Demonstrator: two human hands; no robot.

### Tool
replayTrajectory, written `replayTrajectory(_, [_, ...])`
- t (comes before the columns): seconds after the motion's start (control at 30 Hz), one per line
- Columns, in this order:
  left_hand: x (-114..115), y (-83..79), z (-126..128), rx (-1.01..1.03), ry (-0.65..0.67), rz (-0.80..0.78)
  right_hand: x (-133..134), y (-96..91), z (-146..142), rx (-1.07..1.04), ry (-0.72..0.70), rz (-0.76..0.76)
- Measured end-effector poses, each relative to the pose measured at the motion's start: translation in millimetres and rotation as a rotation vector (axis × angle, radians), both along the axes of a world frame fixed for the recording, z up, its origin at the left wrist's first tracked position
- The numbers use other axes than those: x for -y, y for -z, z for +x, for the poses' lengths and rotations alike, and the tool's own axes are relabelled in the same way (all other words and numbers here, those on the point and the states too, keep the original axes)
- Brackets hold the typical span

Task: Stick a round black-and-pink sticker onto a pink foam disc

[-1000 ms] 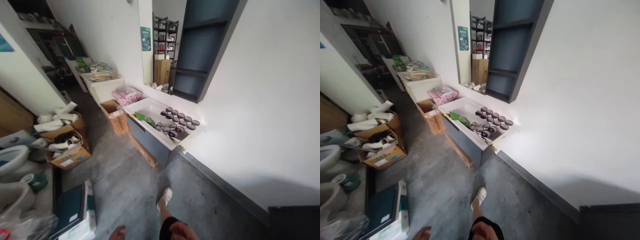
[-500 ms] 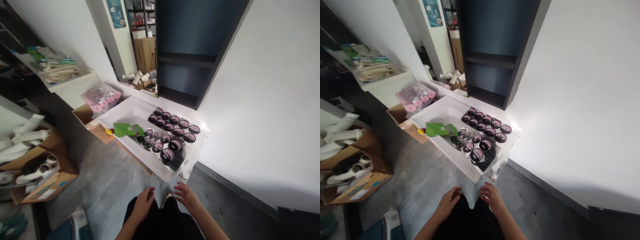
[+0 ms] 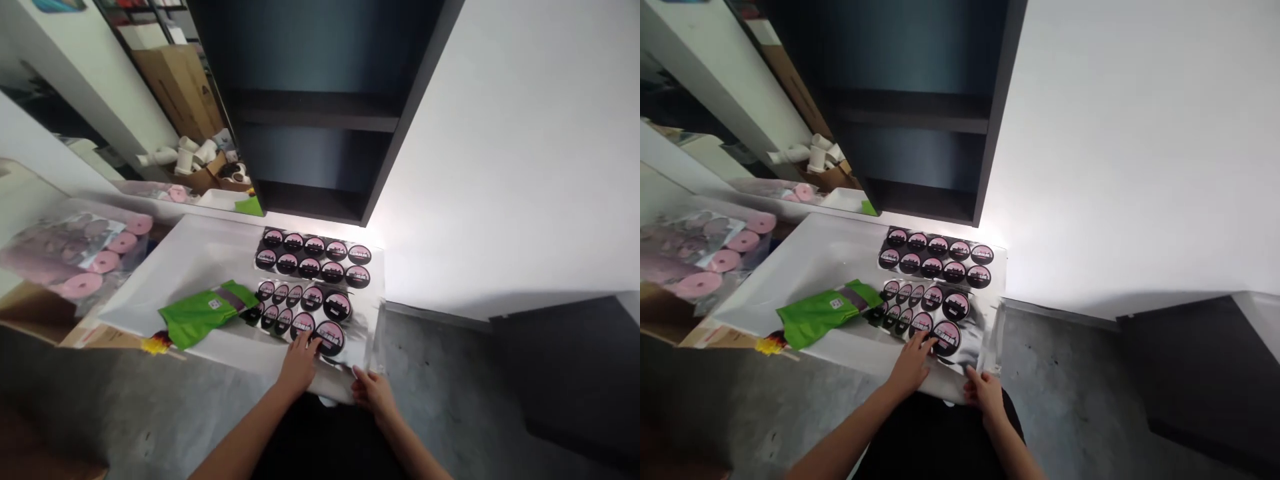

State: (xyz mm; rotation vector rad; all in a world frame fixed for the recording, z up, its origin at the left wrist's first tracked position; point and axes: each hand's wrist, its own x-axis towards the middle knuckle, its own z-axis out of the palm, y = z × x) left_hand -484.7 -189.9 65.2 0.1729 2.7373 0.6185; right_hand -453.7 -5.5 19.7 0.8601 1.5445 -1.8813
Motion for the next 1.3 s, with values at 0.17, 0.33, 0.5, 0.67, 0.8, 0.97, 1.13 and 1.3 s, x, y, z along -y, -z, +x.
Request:
replayTrajectory(0.17, [12.5,16.1,-20.5,-0.016,0.137,-0.07,2.9,-7.1,-7.7,-0.048,0.179,0.064])
replayTrajectory(0.33, [9.4,22.7,-39.4,-0.083,0.254,-0.067,-1.3,-22.1,-16.2,-0.134,0.282,0.087])
replayTrajectory(0.5, [5.7,25.4,-54.0,-0.113,0.376,-0.04,-1.9,-28.7,-22.4,-0.193,0.37,0.096])
replayTrajectory(0.67, [10.1,26.4,-54.1,-0.122,0.412,-0.029,-3.2,-26.0,-20.1,-0.173,0.442,0.095])
replayTrajectory(0.8, [10.5,29.0,-49.7,-0.122,0.417,-0.022,-3.6,-20.9,-16.0,-0.132,0.48,0.1])
replayTrajectory(0.97, [5.0,31.5,-43.0,-0.114,0.415,-0.014,-4.6,-18.3,-13.0,-0.095,0.507,0.112])
replayTrajectory(1.13, [-1.1,28.2,-40.5,-0.127,0.413,0.011,-4.1,-26.7,-14.2,-0.125,0.52,0.125])
replayTrajectory(1.3, [-8.2,22.1,-45.1,-0.136,0.455,0.043,-3.4,-31.4,-17.4,-0.146,0.516,0.166])
